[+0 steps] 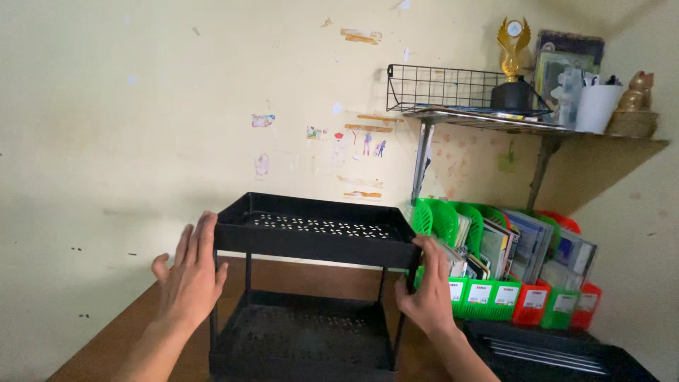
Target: The person assembles a two-tier black plastic rolling shelf on a wooden table. They attach the top tray to the frame, then place several black plastic trays onto the lower shelf one by one.
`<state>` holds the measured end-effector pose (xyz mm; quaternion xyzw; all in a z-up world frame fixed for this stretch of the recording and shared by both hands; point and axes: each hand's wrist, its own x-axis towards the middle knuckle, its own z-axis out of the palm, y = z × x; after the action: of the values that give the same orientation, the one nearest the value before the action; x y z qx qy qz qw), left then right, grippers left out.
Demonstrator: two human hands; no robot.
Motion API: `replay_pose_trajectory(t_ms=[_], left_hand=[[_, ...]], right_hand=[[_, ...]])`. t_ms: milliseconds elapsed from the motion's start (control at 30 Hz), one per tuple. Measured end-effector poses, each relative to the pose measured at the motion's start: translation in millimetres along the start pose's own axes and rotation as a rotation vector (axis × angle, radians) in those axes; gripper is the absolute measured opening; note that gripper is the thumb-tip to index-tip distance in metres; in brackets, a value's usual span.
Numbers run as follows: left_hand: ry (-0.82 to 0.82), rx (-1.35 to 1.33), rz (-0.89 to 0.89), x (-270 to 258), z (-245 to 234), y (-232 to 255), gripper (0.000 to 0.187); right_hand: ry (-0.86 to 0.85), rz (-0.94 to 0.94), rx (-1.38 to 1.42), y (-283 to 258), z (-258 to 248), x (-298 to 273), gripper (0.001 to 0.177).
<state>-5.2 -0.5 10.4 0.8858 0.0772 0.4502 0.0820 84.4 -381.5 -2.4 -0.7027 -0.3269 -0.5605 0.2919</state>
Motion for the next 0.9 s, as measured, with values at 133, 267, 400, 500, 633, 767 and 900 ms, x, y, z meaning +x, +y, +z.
replay_pose_trajectory(t_ms=[133,267,400,500,633,767,900], left_hand=[[-0.148,0.147,0.004,-5.9,-15.3,33.4,0.098],[0.051,-0.205,0.342,-38.3,-18.0,92.9,0.085],[0.058,-0.422,0.461,-62.4,-26.4,126.2,0.073],[0.236,-0.463,0.459,-59.0,-27.6,125.2,0.062],[0.178,-0.631,0.386,-45.4,-26.8,101.8,0.064],[0.021,-0.646,0.359,-28.4,-29.1,77.2,0.078],[-0.045,-0.578,0.249,-31.2,-26.4,72.3,0.085]], right_hand=[[-0.023,-0.024,0.117,-42.9,-14.2,0.3,0.076],[-0.105,-0.189,0.197,-84.4,-24.9,-1.7,0.068],[-0.167,-0.309,0.162,-97.9,-28.9,6.7,0.066],[-0.111,-0.094,0.075,-87.8,-31.9,13.7,0.066],[-0.289,0.034,0.054,-74.7,-26.5,18.5,0.082],[-0.441,0.258,0.125,-69.4,-13.9,26.9,0.087],[-0.311,0.042,-0.02,-71.7,-2.7,32.5,0.083]])
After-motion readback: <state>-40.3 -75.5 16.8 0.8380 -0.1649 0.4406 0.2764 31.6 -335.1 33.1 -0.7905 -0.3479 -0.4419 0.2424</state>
